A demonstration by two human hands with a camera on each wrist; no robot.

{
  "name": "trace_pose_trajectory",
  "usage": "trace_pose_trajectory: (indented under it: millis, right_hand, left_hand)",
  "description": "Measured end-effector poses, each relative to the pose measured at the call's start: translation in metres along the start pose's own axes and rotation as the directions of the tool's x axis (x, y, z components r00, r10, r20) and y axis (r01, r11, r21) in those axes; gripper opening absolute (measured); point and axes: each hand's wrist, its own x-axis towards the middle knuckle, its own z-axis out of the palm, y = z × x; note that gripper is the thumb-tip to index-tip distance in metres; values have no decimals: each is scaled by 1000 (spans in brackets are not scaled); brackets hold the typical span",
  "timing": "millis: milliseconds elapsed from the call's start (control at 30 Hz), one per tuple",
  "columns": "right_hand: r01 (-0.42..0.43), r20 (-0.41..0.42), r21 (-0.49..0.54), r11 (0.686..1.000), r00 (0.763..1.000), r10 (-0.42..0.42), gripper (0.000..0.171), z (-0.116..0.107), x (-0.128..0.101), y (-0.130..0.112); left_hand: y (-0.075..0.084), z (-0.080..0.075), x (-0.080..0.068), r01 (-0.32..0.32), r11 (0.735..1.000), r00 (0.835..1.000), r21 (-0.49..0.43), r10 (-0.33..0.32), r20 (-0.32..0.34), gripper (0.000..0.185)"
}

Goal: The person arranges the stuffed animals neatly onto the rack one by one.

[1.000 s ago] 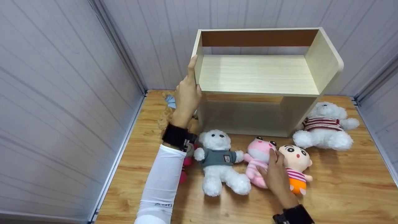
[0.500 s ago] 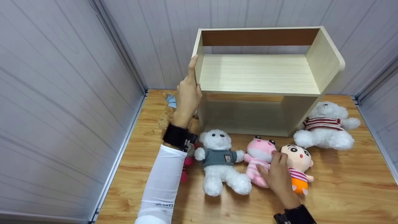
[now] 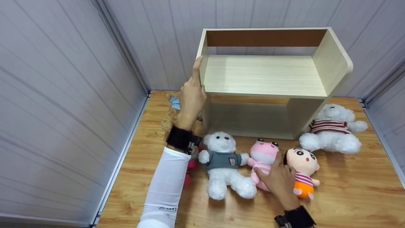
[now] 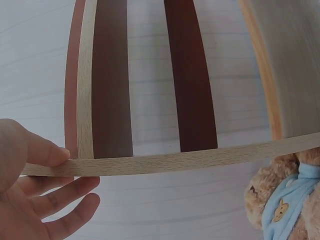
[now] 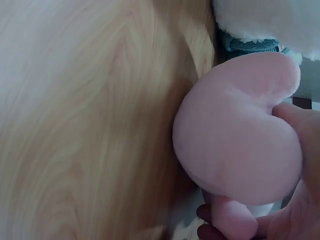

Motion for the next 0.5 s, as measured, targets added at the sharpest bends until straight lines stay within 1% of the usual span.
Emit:
trace_pose_trajectory:
  millis: [133,267,500]
  right_hand:
    - [-15,16,36,999,1000,14,120,1,2,-2]
    - [-5,-11,86,996,1000,6,116,0,3,-1]
    - [4,-60,155,988,998,5,108,2,3,-1]
  left_hand:
    - [0,0,0,-4,1000,1000,-4,4,-11,85]
    - [0,1,0,-8,1000,1000,-6,8,-19,85]
    - [0,1,0,-5,1000,1000,-15,5,-4,88]
